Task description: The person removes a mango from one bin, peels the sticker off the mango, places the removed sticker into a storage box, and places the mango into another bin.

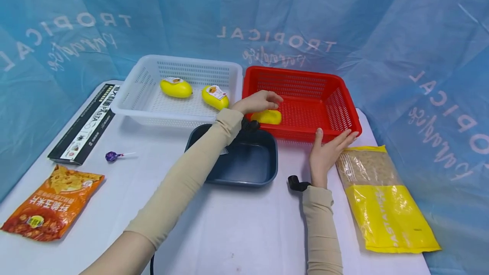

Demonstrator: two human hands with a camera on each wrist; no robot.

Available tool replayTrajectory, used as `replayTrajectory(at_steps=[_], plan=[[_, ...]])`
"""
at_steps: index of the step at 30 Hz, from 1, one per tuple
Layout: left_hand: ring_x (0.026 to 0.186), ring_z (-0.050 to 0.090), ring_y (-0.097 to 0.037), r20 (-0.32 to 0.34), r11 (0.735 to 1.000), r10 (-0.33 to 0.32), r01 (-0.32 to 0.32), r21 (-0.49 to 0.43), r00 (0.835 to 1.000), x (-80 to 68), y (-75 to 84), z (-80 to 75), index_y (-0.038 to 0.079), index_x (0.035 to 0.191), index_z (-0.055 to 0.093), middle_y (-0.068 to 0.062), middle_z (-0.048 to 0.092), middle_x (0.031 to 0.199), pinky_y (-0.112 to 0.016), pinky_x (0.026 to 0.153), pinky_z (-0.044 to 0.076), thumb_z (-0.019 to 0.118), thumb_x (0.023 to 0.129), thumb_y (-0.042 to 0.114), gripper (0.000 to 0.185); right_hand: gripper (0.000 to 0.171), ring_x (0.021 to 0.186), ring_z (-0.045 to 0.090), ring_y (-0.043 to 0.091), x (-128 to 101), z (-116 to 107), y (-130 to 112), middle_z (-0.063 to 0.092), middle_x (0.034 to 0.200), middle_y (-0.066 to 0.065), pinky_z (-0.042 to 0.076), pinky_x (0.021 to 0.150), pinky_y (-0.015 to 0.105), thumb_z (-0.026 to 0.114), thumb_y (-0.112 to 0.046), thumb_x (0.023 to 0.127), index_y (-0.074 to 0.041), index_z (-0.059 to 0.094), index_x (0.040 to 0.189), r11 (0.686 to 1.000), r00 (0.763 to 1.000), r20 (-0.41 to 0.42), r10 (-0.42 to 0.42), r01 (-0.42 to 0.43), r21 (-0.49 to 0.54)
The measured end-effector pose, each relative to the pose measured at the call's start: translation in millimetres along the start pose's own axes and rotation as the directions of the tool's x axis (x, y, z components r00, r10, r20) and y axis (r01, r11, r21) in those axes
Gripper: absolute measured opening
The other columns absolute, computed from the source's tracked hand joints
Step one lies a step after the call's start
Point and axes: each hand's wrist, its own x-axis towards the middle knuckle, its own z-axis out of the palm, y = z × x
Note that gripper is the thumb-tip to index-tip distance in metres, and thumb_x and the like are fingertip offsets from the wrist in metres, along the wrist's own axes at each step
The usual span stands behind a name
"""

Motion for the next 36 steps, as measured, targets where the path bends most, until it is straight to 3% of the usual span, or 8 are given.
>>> replayTrajectory(at_steps=[6,11,17,21,25,30,33,36], plan=[[0.127,0.051,-0.022,-0.143,0.997,0.026,-0.016,0.075,0.989,-24.6,-3.7,4.1,0.014,0.139,0.05,-0.007,0.054,0.139,-0.035,0.108,0.044,0.054,0.099,0.023,0.042,0.096,0.152,-0.011,0.023,-1,2,0,-0.014,0.164,0.003,0.01,0.124,0.042,0.048,-0.059,0.092,-0.013,-0.004,0.157,1.0,0.999,0.031,0.024,-0.024,-0.001],[0.13,0.048,-0.022,-0.239,0.998,0.049,-0.035,0.059,0.97,-51.8,-7.8,5.3,0.017,0.14,0.05,-0.005,0.052,0.143,-0.036,0.107,0.045,0.057,0.097,0.024,0.044,0.097,0.151,-0.012,0.023,-2,3,1,-0.015,0.164,0.002,0.008,0.124,0.043,0.046,-0.063,0.091,-0.013,-0.005,0.156,0.999,0.998,0.043,0.036,-0.035,-0.016],[0.129,0.048,-0.025,-0.31,0.997,0.081,-0.071,0.044,0.947,-93.1,-16.3,4.1,0.016,0.141,0.049,-0.004,0.048,0.146,-0.037,0.106,0.046,0.057,0.097,0.023,0.045,0.095,0.152,-0.011,0.023,-2,3,-1,-0.014,0.164,0.001,0.008,0.124,0.044,0.046,-0.062,0.091,-0.015,-0.005,0.157,0.998,0.997,0.06,0.058,-0.055,-0.042],[0.132,0.048,-0.029,-0.373,0.998,0.062,-0.065,0.005,0.926,-124.2,-30.1,1.5,0.014,0.139,0.051,-0.007,0.049,0.145,-0.042,0.108,0.044,0.057,0.097,0.02,0.043,0.092,0.152,-0.01,0.024,-5,1,-2,-0.013,0.164,0.002,0.008,0.124,0.046,0.047,-0.058,0.093,-0.015,-0.003,0.157,0.995,0.996,0.062,0.071,-0.066,-0.073],[0.131,0.05,-0.029,-0.477,0.998,0.045,-0.06,-0.017,0.878,-150.9,-45.6,-0.6,0.012,0.138,0.052,-0.008,0.053,0.143,-0.045,0.112,0.039,0.057,0.097,0.018,0.041,0.091,0.152,-0.01,0.024,-6,-3,-1,-0.012,0.164,0.003,0.007,0.124,0.048,0.046,-0.058,0.093,-0.014,-0.003,0.157,0.994,0.996,0.056,0.069,-0.064,-0.088],[0.125,0.056,-0.029,-0.575,0.997,0.003,-0.049,-0.064,0.818,-178.5,-58.3,-3.1,0.008,0.135,0.054,-0.012,0.059,0.135,-0.045,0.107,0.044,0.056,0.098,0.016,0.038,0.089,0.151,-0.014,0.029,-5,-9,-3,-0.012,0.164,0.006,0.001,0.123,0.053,0.046,-0.055,0.095,-0.01,0.0,0.156,0.993,0.996,0.067,0.056,-0.049,-0.105],[0.122,0.058,-0.029,-0.625,0.997,-0.012,-0.041,-0.07,0.781,-188.1,-60.9,-6.5,0.007,0.134,0.054,-0.012,0.06,0.134,-0.046,0.105,0.046,0.055,0.098,0.015,0.037,0.085,0.15,-0.015,0.032,-3,-11,-6,-0.01,0.164,0.008,-0.002,0.122,0.055,0.046,-0.05,0.096,-0.007,0.003,0.156,0.995,0.997,0.066,0.045,-0.038,-0.097],[0.122,0.058,-0.03,-0.684,0.999,-0.012,-0.024,-0.043,0.729,-191.5,-60.3,-11.3,0.006,0.133,0.055,-0.012,0.06,0.134,-0.049,0.103,0.045,0.055,0.098,0.015,0.036,0.082,0.15,-0.016,0.031,-3,-13,-11,-0.01,0.165,0.007,-0.002,0.122,0.053,0.047,-0.046,0.097,-0.008,0.005,0.156,0.995,0.996,0.066,0.058,-0.053,-0.082]])
